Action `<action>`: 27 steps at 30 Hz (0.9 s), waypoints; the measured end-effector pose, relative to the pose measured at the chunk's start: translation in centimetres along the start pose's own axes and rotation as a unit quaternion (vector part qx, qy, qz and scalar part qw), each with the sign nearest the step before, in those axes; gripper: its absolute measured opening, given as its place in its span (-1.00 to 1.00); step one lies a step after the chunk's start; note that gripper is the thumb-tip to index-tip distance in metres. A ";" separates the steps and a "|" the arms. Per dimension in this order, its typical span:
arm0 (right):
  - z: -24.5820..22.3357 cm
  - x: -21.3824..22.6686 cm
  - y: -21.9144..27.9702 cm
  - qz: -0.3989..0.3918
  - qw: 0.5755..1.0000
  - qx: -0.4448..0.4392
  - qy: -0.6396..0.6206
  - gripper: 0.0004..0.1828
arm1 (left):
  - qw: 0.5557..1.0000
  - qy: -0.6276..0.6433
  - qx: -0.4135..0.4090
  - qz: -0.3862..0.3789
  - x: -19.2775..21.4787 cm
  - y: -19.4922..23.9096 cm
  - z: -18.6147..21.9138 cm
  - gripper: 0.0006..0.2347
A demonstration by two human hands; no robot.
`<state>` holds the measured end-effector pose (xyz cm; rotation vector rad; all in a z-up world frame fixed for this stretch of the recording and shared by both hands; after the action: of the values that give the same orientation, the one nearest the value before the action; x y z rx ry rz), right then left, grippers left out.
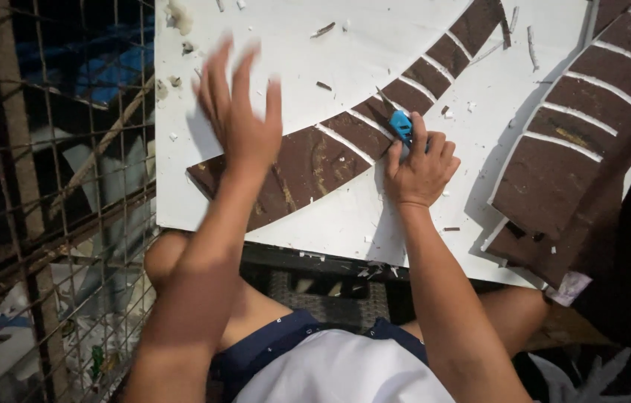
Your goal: Using a utility knife to cut a series of parallel slits into a curved piece of brown foam or rubber material.
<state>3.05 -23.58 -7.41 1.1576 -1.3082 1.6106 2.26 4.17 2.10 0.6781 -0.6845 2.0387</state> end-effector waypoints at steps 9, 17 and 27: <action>0.3 -0.3 -0.2 0.021 1.000 0.005 -0.011 -0.50 | 0.975 -0.172 0.033 -0.134 -1.1 12.1 -4.4 -0.43; 0.2 -0.5 0.0 0.024 1.000 -0.010 -0.015 -0.50 | 0.979 -0.165 0.029 -0.113 -2.3 11.9 -4.5 -0.50; 0.1 -0.2 0.1 0.005 1.000 -0.008 0.001 -0.50 | 0.968 -0.186 0.103 -0.130 -1.3 11.3 -2.9 -0.58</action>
<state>3.07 -23.75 -7.64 1.1409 -1.3252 1.6052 -7.30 -0.03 -3.25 1.2281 -0.5607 1.7690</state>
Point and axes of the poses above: each hand's wrist, its own y-axis away from the middle knuckle, its own x-axis out of the back of the hand, z = x × y, the point moved 2 cm from there along -y, towards the middle knuckle, and after that the axes turned 10 degrees about y, right-handed, at the moved point
